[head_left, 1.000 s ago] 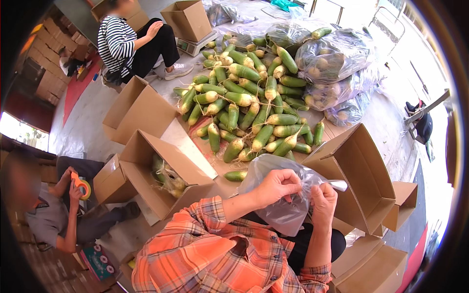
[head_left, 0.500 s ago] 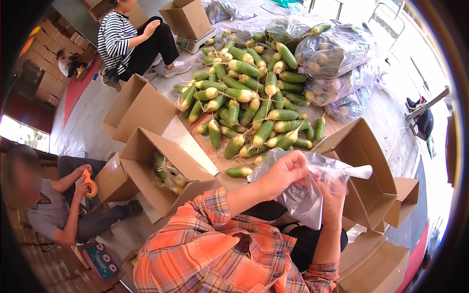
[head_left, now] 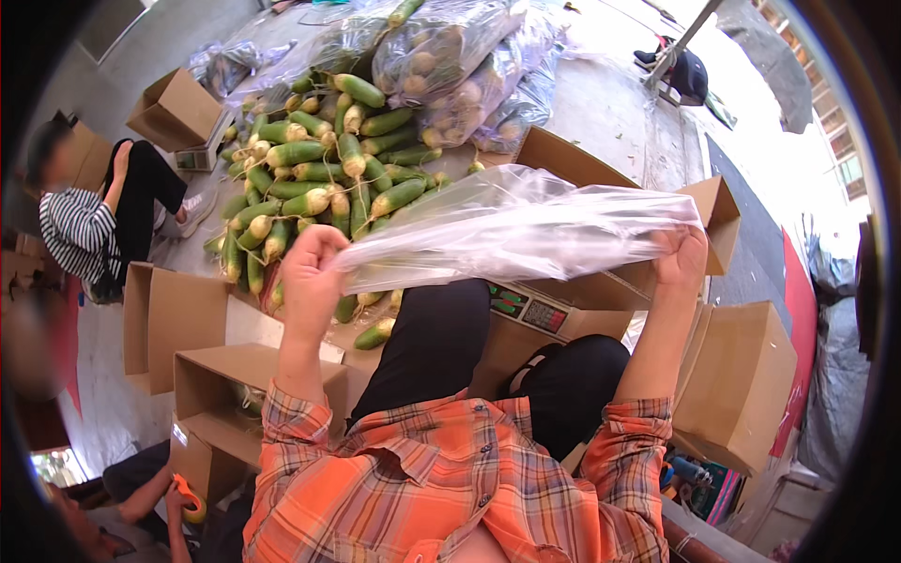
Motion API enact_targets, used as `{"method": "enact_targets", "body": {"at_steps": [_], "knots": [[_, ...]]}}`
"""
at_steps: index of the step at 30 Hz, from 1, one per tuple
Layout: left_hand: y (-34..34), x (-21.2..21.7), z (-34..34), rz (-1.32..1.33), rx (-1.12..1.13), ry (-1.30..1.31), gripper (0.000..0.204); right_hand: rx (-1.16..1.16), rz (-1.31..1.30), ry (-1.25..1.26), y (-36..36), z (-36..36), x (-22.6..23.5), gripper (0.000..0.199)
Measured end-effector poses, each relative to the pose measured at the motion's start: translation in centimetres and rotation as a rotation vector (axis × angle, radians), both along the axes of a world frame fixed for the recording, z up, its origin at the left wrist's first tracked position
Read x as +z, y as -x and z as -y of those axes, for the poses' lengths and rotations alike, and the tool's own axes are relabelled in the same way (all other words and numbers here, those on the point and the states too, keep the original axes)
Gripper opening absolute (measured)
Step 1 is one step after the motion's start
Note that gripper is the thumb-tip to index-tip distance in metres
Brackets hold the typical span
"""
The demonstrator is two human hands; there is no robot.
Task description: Packing green radishes into cardboard boxes and weighing them on a digital scale.
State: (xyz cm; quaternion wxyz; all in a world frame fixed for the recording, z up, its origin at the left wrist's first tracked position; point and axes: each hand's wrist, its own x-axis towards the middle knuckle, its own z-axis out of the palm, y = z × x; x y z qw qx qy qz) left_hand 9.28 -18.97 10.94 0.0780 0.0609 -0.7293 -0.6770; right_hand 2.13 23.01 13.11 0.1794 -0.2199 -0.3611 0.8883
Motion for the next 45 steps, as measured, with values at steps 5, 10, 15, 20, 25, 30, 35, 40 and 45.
{"method": "enact_targets", "body": {"at_steps": [5, 10, 15, 20, 25, 30, 35, 40, 45], "knots": [[3.2, -1.3, 0.4, -0.088, 0.084, 0.224, 0.045, 0.164, -0.088, -0.519, -2.8, 3.2, 1.8, 0.029], [0.9, 4.9, -8.7, -0.599, -0.144, 0.582, 0.07, 0.234, -0.044, -0.753, -4.1, 7.2, 6.8, 0.032], [3.5, 6.2, -14.2, -0.632, -0.16, 0.832, 0.049, 0.422, -0.213, -1.365, -5.9, 11.0, 8.2, 0.018], [10.8, 7.9, -9.6, -0.638, 0.178, 1.123, 0.026, 0.006, 0.267, -2.251, -3.7, 3.6, 9.3, 0.024], [9.0, 14.2, -6.1, -1.274, 0.539, 0.697, 0.027, -0.617, 0.061, -2.051, -6.5, 0.1, 12.5, 0.03], [9.8, 4.7, -5.9, -0.861, 0.168, 1.142, 0.026, -0.312, 0.041, -2.276, -6.8, -3.5, 5.3, 0.034], [8.1, 4.0, -6.9, -0.29, -0.175, 0.04, 0.031, -0.11, 0.108, -1.58, -8.6, -5.3, 3.8, 0.043], [5.8, 10.6, -7.9, -0.367, -0.222, -0.084, 0.028, 0.052, 0.036, -1.224, -10.5, -4.5, 8.0, 0.043], [7.4, 11.6, -8.7, -0.229, -0.368, 0.46, 0.029, 0.096, 0.173, -1.377, -9.5, -5.9, 8.3, 0.029]]}}
